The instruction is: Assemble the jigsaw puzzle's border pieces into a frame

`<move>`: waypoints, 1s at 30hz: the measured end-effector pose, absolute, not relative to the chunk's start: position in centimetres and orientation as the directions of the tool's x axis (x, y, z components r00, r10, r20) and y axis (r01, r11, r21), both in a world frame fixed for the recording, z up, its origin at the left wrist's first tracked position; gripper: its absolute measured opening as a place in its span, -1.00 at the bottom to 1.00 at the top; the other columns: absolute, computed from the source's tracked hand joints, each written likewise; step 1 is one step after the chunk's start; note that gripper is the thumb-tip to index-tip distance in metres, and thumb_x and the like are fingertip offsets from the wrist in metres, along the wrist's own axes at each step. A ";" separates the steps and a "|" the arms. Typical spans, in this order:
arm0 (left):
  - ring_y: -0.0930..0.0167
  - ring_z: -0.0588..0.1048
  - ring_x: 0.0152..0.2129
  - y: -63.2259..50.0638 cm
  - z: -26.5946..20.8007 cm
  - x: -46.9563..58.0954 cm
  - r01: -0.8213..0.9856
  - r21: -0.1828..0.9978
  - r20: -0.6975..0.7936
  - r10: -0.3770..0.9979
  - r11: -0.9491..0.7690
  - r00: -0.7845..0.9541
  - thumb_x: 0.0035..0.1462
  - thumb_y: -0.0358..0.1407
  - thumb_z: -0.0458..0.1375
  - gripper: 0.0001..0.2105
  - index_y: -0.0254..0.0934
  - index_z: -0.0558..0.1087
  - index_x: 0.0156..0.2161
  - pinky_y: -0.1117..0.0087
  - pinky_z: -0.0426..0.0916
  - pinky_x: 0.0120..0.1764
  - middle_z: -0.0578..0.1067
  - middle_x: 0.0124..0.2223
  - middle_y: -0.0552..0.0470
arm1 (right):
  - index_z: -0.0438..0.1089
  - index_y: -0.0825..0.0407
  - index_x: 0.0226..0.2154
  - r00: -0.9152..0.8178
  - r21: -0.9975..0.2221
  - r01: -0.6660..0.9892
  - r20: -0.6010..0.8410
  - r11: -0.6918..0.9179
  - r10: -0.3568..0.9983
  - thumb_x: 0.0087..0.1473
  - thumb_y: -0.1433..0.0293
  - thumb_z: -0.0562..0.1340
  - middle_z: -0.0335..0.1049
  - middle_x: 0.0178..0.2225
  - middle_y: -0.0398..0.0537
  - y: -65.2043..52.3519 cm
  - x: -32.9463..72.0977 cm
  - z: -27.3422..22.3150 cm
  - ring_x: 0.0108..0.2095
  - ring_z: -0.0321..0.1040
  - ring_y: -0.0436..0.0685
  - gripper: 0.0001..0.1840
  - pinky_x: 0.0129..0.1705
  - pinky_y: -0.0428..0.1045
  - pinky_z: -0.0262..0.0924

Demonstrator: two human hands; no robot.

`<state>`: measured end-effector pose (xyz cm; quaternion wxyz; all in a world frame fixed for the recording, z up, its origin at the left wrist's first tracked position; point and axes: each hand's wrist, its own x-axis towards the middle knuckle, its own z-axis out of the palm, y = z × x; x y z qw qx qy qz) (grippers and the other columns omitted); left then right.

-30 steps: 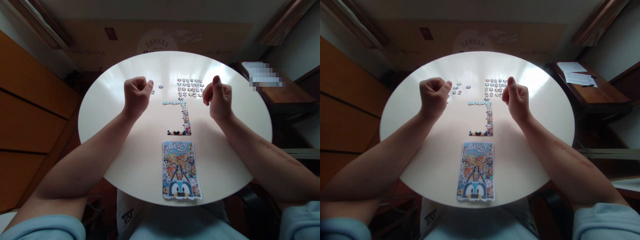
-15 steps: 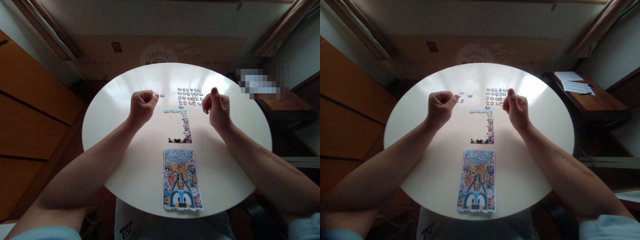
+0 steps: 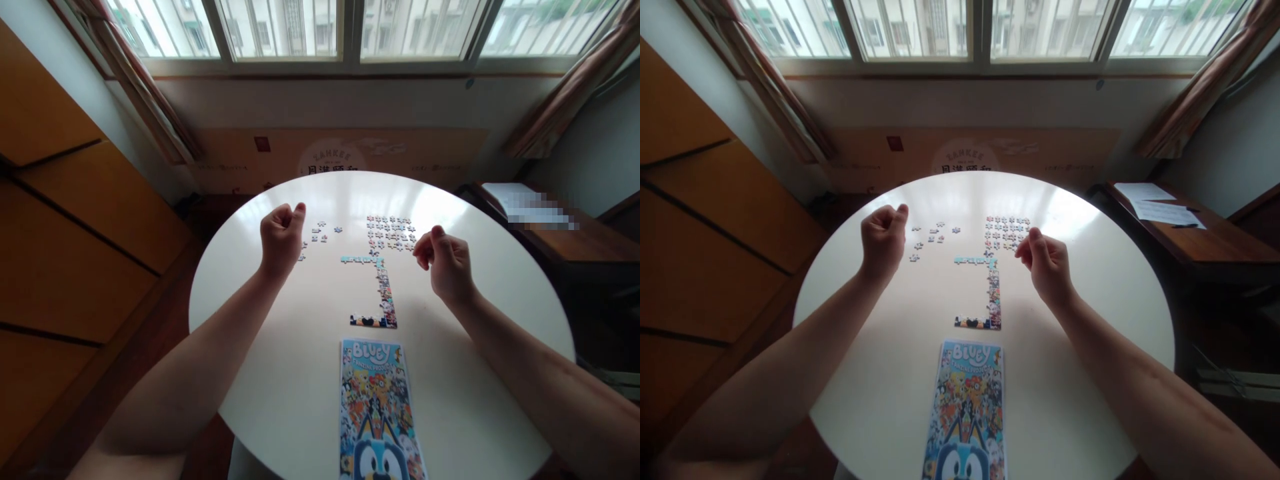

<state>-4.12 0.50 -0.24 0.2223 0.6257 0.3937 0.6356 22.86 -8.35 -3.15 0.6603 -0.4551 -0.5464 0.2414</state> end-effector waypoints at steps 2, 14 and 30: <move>0.54 0.02 -0.69 1.9 0.2 -5.4 0.167 0.808 0.589 0.779 -0.565 -0.213 0.29 -0.19 0.10 -0.57 -0.20 0.00 -0.53 0.47 -0.02 -0.63 0.02 -0.61 0.21 | 0.44 0.02 -0.64 0.284 -0.859 0.159 0.511 0.486 0.811 0.27 -0.06 0.17 0.21 -0.71 -0.15 -8.4 22.9 -3.3 -0.68 0.09 -0.05 -0.37 -0.64 -0.06 -0.09; 0.37 0.46 -0.45 3.7 0.8 -8.5 0.817 0.532 0.217 0.968 -0.225 0.126 0.15 -0.16 0.18 -0.80 -0.22 0.42 -0.42 0.38 0.31 -0.36 0.53 -0.39 0.02 | 0.47 0.02 -0.62 0.236 -0.864 0.144 0.504 0.483 0.831 0.28 -0.01 0.18 0.25 -0.69 -0.12 -8.5 23.0 -3.6 -0.66 0.11 -0.03 -0.39 -0.62 -0.05 -0.09; 0.25 0.58 -0.16 3.6 0.8 -9.4 0.971 0.225 -0.118 0.987 -0.079 0.108 0.04 -0.31 0.21 -0.82 -0.14 0.62 -0.23 0.38 0.42 -0.18 0.65 -0.11 0.01 | 0.44 0.04 -0.63 0.267 -0.886 0.145 0.464 0.440 0.845 0.29 0.02 0.19 0.23 -0.69 -0.14 -8.6 22.6 -3.9 -0.65 0.10 -0.04 -0.40 -0.60 -0.06 -0.07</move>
